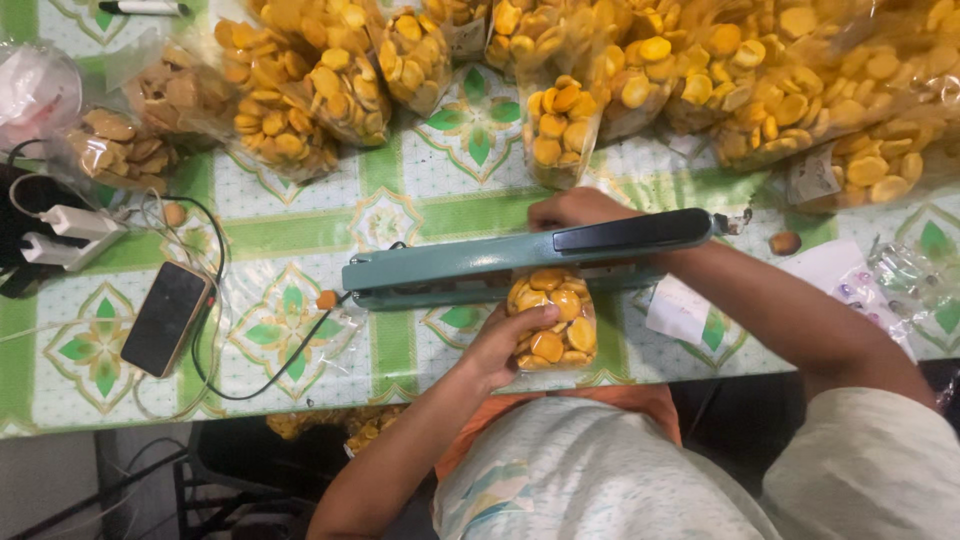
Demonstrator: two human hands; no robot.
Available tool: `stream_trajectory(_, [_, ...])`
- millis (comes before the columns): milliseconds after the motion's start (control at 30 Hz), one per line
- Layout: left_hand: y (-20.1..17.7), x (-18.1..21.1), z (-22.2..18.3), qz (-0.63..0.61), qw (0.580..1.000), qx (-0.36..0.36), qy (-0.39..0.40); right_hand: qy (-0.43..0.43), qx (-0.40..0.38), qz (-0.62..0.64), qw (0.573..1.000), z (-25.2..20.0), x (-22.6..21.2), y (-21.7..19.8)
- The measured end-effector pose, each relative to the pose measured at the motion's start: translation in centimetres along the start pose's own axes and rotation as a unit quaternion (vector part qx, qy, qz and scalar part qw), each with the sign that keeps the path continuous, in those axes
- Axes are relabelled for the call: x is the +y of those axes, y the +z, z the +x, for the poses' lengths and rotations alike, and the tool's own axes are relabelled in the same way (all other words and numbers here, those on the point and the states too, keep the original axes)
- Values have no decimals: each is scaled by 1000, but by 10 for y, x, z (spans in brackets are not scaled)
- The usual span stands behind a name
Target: The person repeatedly fills clear plastic bags with yellow snack chips, folds the top, and uses a handheld heat sealer to close each bag. After sealing, the person places the finished bag on the table among other completed bags.
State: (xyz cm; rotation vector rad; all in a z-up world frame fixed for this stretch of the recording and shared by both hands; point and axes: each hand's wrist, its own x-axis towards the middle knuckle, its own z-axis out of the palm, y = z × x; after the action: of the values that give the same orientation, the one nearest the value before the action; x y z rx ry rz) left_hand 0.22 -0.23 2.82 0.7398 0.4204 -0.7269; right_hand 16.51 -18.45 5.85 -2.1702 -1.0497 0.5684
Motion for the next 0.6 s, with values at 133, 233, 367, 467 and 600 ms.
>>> stream_trajectory(133, [1, 0, 0, -3, 1000, 1, -8, 82, -36, -27, 996, -22, 19, -10])
stream_trajectory(233, [0, 0, 1, -1, 1000, -10, -9, 106, -50, 91, 989, -31, 30, -21])
stream_trajectory(367, [-7, -4, 2, 0, 1000, -15, -20, 99, -4, 188, 977, -25, 35, -11])
stream_trajectory(467, [-13, -7, 6, -12, 999, -25, -17, 28, 23, 93, 995, -19, 31, 12])
stream_trajectory(600, [-18, -27, 3, 87, 994, 11, 64, -16, 33, -1, 999, -33, 25, 36])
